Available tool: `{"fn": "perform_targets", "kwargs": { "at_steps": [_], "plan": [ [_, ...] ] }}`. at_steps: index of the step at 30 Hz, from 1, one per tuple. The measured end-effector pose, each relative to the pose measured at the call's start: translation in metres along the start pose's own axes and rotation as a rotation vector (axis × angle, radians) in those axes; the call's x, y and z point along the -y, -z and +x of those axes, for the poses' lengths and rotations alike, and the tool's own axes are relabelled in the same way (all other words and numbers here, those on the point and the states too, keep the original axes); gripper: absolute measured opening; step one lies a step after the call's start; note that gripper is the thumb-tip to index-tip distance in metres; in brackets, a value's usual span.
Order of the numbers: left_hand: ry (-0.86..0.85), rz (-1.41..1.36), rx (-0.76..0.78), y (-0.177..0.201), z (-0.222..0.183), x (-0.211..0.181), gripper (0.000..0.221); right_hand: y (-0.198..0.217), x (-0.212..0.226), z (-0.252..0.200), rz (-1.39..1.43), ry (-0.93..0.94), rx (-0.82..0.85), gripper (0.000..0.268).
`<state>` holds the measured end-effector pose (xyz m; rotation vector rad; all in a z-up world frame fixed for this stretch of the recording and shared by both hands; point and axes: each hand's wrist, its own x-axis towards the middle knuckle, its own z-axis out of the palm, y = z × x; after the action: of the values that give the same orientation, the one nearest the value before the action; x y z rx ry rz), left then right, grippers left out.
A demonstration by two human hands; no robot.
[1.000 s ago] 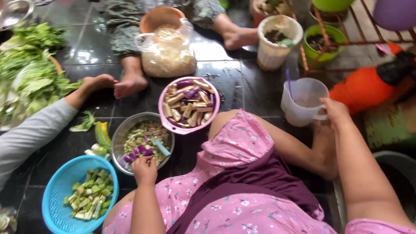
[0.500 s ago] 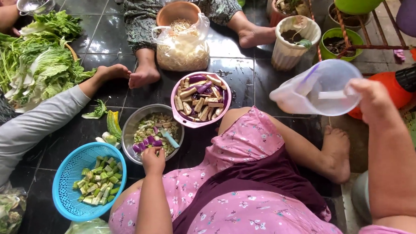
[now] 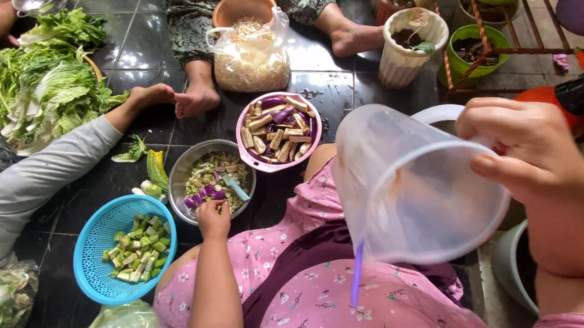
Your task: A person sitting on the floor cuts eggplants into smaller pieces using a knife and places them into a bowl.
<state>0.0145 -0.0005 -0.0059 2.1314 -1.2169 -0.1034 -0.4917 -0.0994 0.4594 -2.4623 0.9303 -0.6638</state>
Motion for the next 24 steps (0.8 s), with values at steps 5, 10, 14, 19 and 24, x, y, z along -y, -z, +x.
{"fn": "perform_targets", "kwargs": {
  "at_steps": [5,10,14,19,24],
  "plan": [
    [0.009,0.015,-0.007,-0.001,0.000,-0.001,0.016,0.024,0.030,0.009,0.034,0.067,0.132,0.042],
    [0.027,-0.003,-0.004,0.000,0.000,0.000,0.014,0.034,0.029,0.001,-0.068,0.065,0.218,0.060],
    [0.010,0.009,-0.012,-0.004,0.000,0.003,0.016,0.031,0.043,0.000,-0.053,-0.010,0.121,0.063],
    [0.046,0.023,0.015,0.000,0.000,-0.002,0.015,0.038,0.015,-0.002,-0.088,0.058,0.197,0.061],
    [0.069,0.018,0.021,-0.001,0.000,-0.001,0.014,0.038,-0.008,-0.007,-0.122,0.188,0.190,0.084]
  ]
}}
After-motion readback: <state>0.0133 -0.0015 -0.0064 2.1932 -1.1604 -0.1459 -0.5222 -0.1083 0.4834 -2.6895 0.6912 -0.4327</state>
